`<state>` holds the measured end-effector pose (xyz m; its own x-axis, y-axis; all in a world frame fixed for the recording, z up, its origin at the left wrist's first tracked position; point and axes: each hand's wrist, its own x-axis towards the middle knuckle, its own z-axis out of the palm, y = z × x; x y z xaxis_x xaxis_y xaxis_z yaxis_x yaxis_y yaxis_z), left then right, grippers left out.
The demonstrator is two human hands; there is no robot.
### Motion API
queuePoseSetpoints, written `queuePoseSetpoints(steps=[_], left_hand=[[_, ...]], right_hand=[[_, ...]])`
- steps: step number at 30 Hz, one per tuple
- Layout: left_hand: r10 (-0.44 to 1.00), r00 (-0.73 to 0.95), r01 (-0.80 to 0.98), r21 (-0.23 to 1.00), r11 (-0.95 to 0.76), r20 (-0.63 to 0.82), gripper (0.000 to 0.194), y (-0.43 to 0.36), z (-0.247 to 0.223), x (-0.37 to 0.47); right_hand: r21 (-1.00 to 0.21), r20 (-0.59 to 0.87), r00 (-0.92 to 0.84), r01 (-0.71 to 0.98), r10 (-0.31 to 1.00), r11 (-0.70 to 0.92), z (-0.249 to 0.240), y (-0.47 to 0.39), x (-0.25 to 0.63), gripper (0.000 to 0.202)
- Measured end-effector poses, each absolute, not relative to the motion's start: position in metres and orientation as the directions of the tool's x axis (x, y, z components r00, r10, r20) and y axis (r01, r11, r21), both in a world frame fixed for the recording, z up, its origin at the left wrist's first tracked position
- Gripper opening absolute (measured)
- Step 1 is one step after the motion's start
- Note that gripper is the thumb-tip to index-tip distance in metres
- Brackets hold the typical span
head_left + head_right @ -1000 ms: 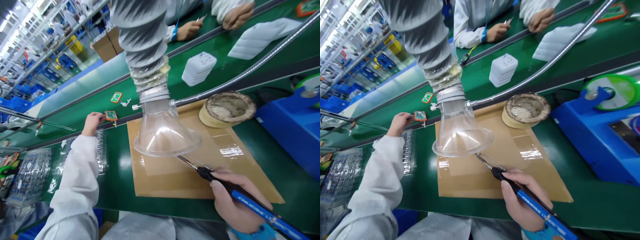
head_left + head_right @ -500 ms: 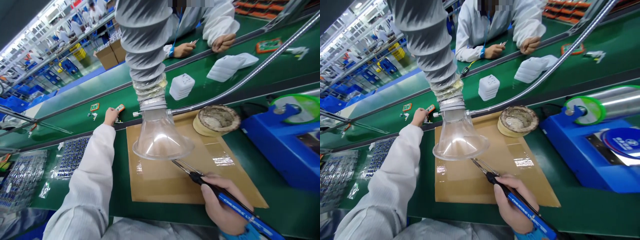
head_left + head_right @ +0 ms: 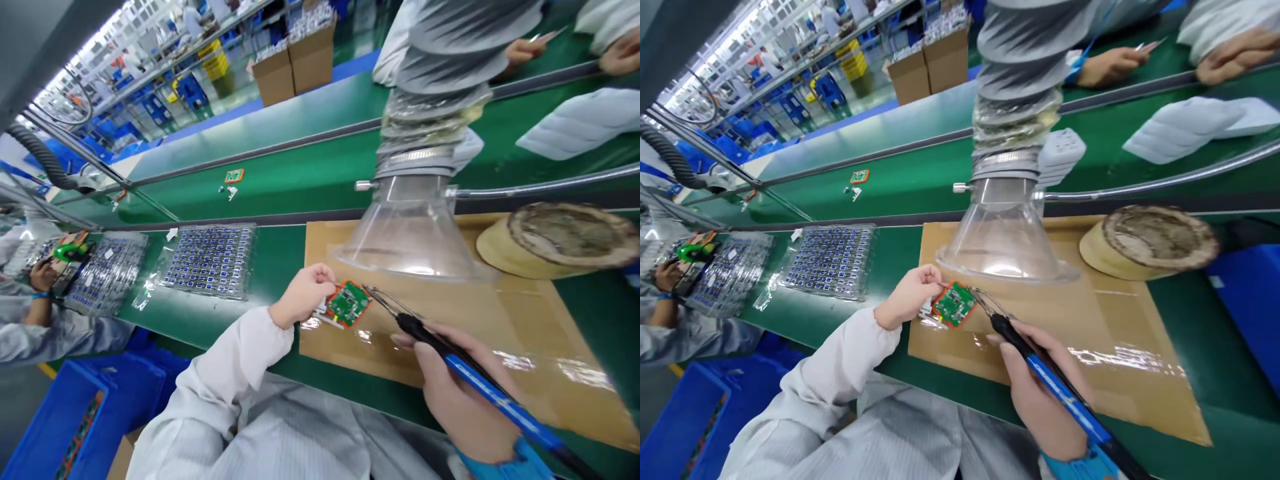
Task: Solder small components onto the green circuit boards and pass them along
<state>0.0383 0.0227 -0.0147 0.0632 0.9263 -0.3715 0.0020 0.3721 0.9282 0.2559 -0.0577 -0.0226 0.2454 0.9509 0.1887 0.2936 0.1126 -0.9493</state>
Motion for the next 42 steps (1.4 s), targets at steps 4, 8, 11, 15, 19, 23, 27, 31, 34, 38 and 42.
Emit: queuePoseSetpoints(steps=[4, 8, 11, 15, 19, 23, 27, 31, 34, 38, 42], left_hand=[[0.938, 0.211, 0.402, 0.899, 0.172, -0.274, 0.015, 0.016, 0.000, 0.025], [0.989, 0.125, 0.713, 0.700, -0.037, -0.075, 0.019, 0.004, 0.015, -0.030], [0.978, -0.142, 0.897, 0.438, 0.063, 0.150, 0.010, -0.009, 0.024, -0.090], [0.939, -0.326, 0.943, 0.111, 0.315, 0.109, 0.008, -0.029, 0.025, -0.158], [0.958, -0.288, 0.958, -0.004, 0.288, -0.002, 0.016, -0.034, 0.023, -0.188], [0.975, -0.222, 0.972, 0.070, 0.223, -0.028, 0.011, -0.029, 0.032, -0.197], [0.945, -0.312, 0.888, 0.383, 0.253, 0.099, 0.011, -0.036, 0.036, -0.169], [0.891, -0.408, 0.459, 0.889, 0.011, 0.200, 0.016, -0.040, 0.020, -0.092], [0.928, -0.342, 0.026, 0.989, -0.148, 0.148, 0.027, -0.031, 0.008, -0.030], [0.975, 0.052, -0.016, 0.976, 0.215, -0.214, 0.031, -0.020, 0.008, 0.023], [0.895, 0.222, 0.239, 0.912, 0.334, -0.387, 0.025, -0.021, 0.012, 0.042]], right_hand=[[-0.929, 0.216, 0.019, 0.312, 0.976, 0.199, -0.034, -0.055, 0.240, 0.035], [-0.869, 0.186, -0.288, 0.397, 0.939, 0.294, -0.047, -0.054, 0.235, 0.035], [-0.817, 0.232, -0.330, 0.444, 0.915, 0.368, -0.047, -0.051, 0.232, 0.031], [-0.765, 0.356, -0.225, 0.488, 0.907, 0.421, -0.046, -0.045, 0.230, 0.031], [-0.737, 0.386, -0.234, 0.504, 0.893, 0.450, -0.048, -0.046, 0.230, 0.032], [-0.715, 0.352, -0.265, 0.544, 0.898, 0.440, -0.046, -0.050, 0.230, 0.032], [-0.726, 0.327, -0.215, 0.565, 0.920, 0.391, -0.042, -0.050, 0.232, 0.032], [-0.767, 0.322, -0.210, 0.514, 0.923, 0.385, -0.040, -0.051, 0.235, 0.031], [-0.858, 0.257, -0.183, 0.409, 0.949, 0.311, -0.040, -0.054, 0.237, 0.033], [-0.969, 0.169, -0.046, 0.173, 0.985, 0.174, -0.034, -0.055, 0.233, 0.030], [-0.993, 0.119, 0.045, 0.008, 0.992, 0.119, -0.021, -0.048, 0.223, 0.030]])
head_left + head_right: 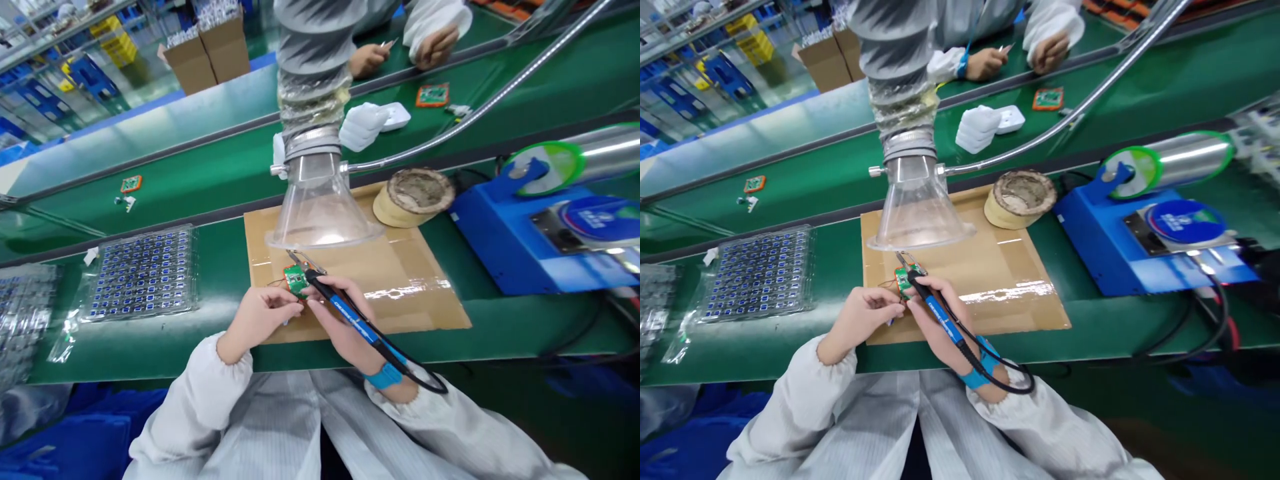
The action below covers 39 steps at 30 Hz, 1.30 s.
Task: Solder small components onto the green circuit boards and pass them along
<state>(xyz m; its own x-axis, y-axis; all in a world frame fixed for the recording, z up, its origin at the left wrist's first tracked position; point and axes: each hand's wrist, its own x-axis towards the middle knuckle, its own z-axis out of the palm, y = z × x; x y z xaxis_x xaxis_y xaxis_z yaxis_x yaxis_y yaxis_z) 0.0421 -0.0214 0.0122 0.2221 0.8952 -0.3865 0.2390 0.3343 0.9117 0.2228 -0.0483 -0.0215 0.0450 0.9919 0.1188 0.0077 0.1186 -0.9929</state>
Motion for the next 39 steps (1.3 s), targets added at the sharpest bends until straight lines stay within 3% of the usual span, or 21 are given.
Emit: queuePoseSetpoints(steps=[8, 17, 23, 31, 39], left_hand=[[0.947, 0.197, 0.392, 0.906, 0.160, -0.252, 0.019, -0.025, 0.015, 0.046], [0.956, 0.119, 0.275, 0.934, 0.229, -0.270, 0.019, -0.025, 0.015, 0.044], [0.991, 0.051, 0.351, 0.931, 0.100, -0.126, 0.012, -0.029, 0.018, 0.051], [0.949, 0.062, 0.218, 0.932, 0.288, -0.308, 0.024, -0.027, 0.014, 0.047], [0.946, 0.109, 0.202, 0.939, 0.279, -0.305, 0.025, -0.025, 0.017, 0.046]], right_hand=[[-0.994, 0.093, 0.085, -0.049, 0.992, 0.097, -0.015, -0.041, 0.214, 0.024], [-0.987, 0.056, 0.131, -0.141, 0.990, 0.074, -0.015, -0.038, 0.209, 0.027], [-0.990, 0.023, 0.114, -0.135, 0.993, 0.038, -0.012, -0.039, 0.206, 0.028], [-0.986, 0.021, 0.141, -0.159, 0.990, 0.043, -0.012, -0.037, 0.204, 0.025], [-0.980, 0.064, 0.122, -0.181, 0.990, 0.086, -0.013, -0.038, 0.204, 0.026]])
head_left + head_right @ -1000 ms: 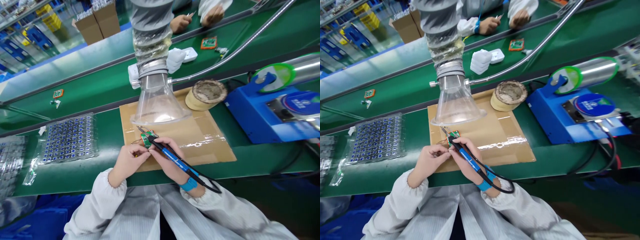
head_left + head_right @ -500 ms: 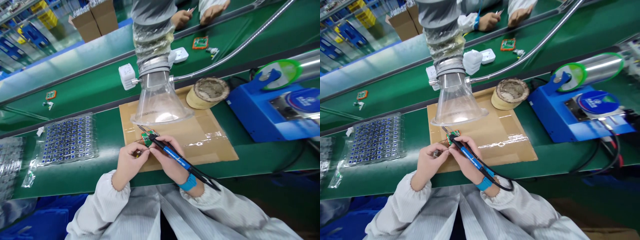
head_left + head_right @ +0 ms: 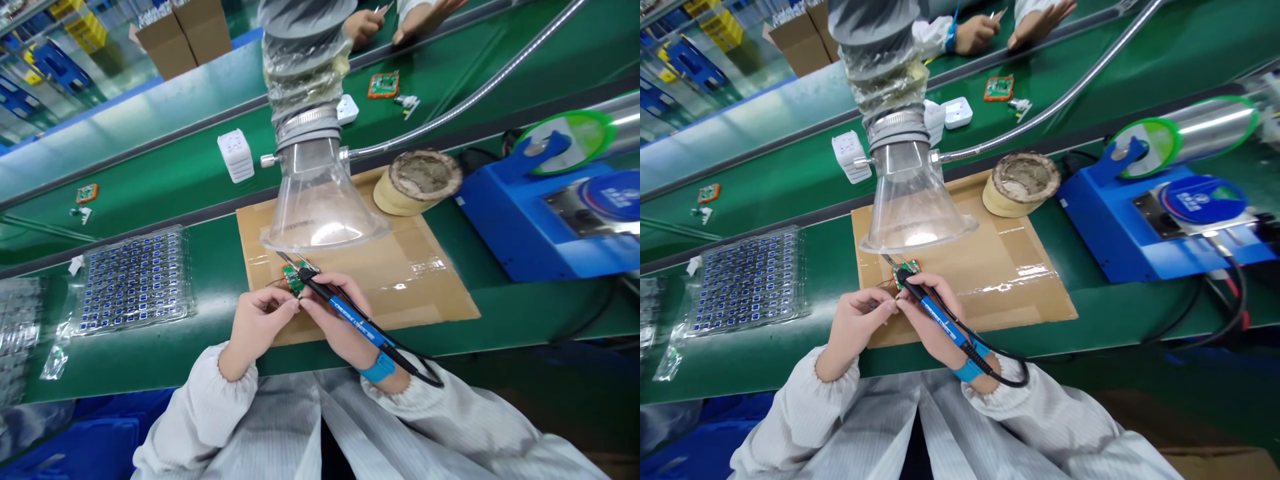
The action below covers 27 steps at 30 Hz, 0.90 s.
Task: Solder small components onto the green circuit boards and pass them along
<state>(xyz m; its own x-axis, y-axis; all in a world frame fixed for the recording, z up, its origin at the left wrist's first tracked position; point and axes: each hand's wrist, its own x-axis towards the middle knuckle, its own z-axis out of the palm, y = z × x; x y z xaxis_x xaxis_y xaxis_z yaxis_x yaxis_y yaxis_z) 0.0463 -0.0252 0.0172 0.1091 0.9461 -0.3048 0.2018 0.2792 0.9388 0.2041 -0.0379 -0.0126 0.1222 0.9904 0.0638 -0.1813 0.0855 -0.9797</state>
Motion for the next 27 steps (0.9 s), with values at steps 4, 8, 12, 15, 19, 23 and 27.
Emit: queuePoseSetpoints(steps=[4, 8, 12, 15, 19, 23, 27], left_hand=[[0.949, 0.137, 0.205, 0.945, 0.254, -0.284, 0.025, -0.025, 0.019, 0.046], [0.952, 0.144, 0.193, 0.951, 0.240, -0.270, 0.024, -0.025, 0.020, 0.047], [0.954, 0.115, 0.202, 0.947, 0.250, -0.276, 0.023, -0.026, 0.019, 0.047], [0.958, 0.113, 0.261, 0.938, 0.229, -0.265, 0.021, -0.023, 0.017, 0.044], [0.976, 0.126, 0.463, 0.881, 0.098, -0.175, 0.014, -0.004, 0.013, 0.033], [0.961, 0.225, 0.656, 0.754, -0.027, -0.161, 0.014, 0.022, 0.010, 0.025], [0.935, 0.254, 0.756, 0.654, -0.032, -0.248, 0.019, 0.032, 0.010, 0.026]], right_hand=[[-0.973, 0.079, 0.124, -0.208, 0.989, 0.103, -0.013, -0.038, 0.204, 0.027], [-0.969, 0.100, 0.123, -0.215, 0.987, 0.125, -0.014, -0.038, 0.204, 0.026], [-0.976, 0.094, 0.142, -0.183, 0.985, 0.119, -0.016, -0.037, 0.204, 0.027], [-0.985, 0.104, 0.145, -0.120, 0.984, 0.122, -0.018, -0.038, 0.203, 0.025], [-0.989, 0.142, 0.208, -0.010, 0.968, 0.148, -0.024, -0.041, 0.207, 0.024], [-0.965, 0.219, 0.281, 0.204, 0.934, 0.165, -0.032, -0.048, 0.226, 0.022], [-0.913, 0.319, 0.251, 0.341, 0.914, 0.226, -0.038, -0.057, 0.247, 0.020]])
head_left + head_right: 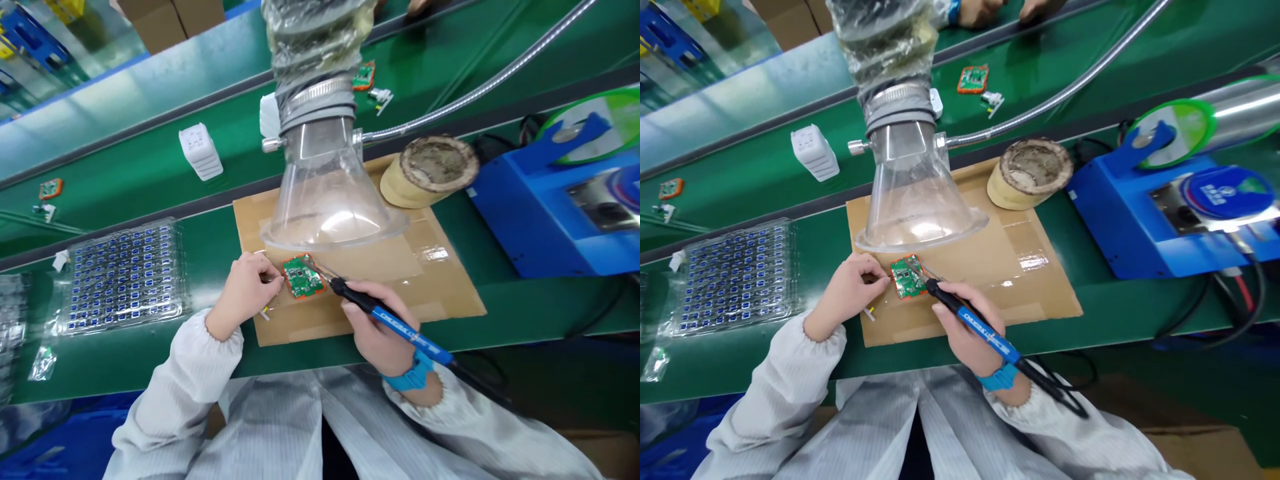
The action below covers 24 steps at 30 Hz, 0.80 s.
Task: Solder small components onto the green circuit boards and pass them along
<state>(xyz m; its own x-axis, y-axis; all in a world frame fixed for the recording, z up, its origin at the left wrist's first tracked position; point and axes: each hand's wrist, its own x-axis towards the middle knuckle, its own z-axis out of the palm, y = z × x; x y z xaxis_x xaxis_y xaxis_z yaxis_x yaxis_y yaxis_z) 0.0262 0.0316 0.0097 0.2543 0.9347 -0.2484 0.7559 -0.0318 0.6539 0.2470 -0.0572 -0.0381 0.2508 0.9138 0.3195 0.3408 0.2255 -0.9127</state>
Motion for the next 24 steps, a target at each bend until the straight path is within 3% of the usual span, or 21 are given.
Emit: queuePoseSetpoints(steps=[7, 24], left_hand=[[0.926, 0.275, 0.755, 0.655, -0.042, -0.258, 0.019, 0.031, 0.010, 0.027], [0.916, 0.286, 0.765, 0.643, -0.041, -0.281, 0.021, 0.034, 0.010, 0.027]], right_hand=[[-0.884, 0.370, 0.130, 0.355, 0.920, 0.305, -0.032, -0.056, 0.245, 0.015], [-0.853, 0.399, 0.096, 0.403, 0.912, 0.331, -0.029, -0.051, 0.240, 0.016]])
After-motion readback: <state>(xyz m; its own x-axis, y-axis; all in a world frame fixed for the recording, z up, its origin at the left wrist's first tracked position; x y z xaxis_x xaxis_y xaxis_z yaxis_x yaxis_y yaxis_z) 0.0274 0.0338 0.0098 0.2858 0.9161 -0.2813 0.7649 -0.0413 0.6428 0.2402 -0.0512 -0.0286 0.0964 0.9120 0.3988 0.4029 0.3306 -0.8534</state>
